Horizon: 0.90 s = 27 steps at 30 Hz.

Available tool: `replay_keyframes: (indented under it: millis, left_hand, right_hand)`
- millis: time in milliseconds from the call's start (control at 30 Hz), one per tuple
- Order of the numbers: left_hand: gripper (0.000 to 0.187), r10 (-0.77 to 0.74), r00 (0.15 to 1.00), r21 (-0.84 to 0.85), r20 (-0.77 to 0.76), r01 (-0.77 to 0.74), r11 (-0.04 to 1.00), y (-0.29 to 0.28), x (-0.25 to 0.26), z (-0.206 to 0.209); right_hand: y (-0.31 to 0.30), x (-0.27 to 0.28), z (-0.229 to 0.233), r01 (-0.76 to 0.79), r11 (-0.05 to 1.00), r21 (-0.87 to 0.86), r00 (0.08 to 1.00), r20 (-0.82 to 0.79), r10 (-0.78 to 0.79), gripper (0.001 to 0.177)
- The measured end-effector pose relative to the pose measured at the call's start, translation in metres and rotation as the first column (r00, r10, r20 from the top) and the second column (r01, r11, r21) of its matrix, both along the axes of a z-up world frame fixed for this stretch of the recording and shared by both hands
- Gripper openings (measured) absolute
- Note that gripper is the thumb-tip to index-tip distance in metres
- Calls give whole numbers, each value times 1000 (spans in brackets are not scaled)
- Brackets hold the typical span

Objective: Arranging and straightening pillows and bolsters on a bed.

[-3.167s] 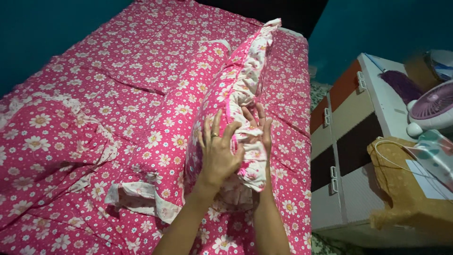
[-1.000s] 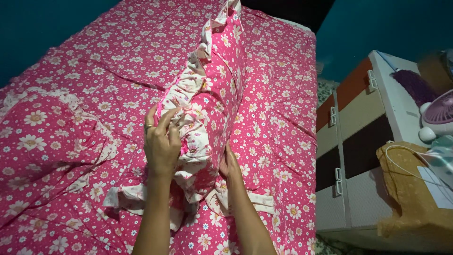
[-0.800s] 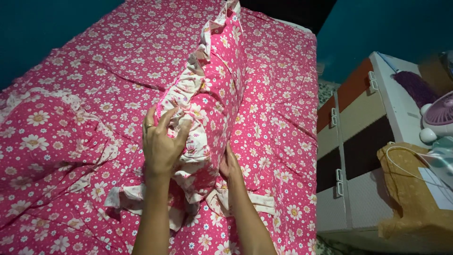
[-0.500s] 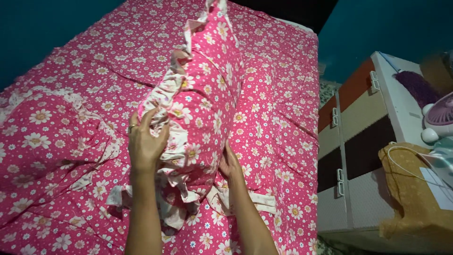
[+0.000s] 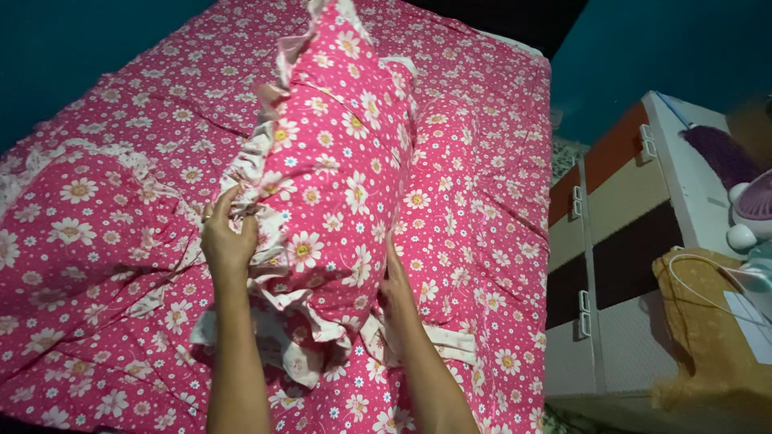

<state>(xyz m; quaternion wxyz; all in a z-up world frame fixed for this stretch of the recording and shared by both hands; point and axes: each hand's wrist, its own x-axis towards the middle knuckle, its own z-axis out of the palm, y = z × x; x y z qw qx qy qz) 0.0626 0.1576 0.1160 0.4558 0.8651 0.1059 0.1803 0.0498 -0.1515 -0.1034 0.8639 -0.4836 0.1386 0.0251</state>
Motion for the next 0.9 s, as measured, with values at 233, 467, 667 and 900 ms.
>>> replay_keyframes:
  millis: [233, 467, 667, 900]
  left_hand:
    - [57, -29, 965, -60, 261, 46, 997, 32, 20, -80]
    - [59, 74, 997, -323, 22, -63, 944, -32, -23, -94]
    - [59, 25, 997, -349, 76, 3, 937, -113, -64, -119]
    - [57, 23, 993, -357, 113, 19, 934, -194, -132, -144]
  right_hand:
    - [19, -35, 168, 70, 995, -64, 929, -360, -89, 90]
    - [-63, -5, 166, 25, 956, -293, 980, -183, -82, 91]
    - [-169, 8, 122, -18, 833, -553, 956, -255, -148, 93]
    - [-277, -10, 60, 87, 652, -753, 980, -53, -192, 79]
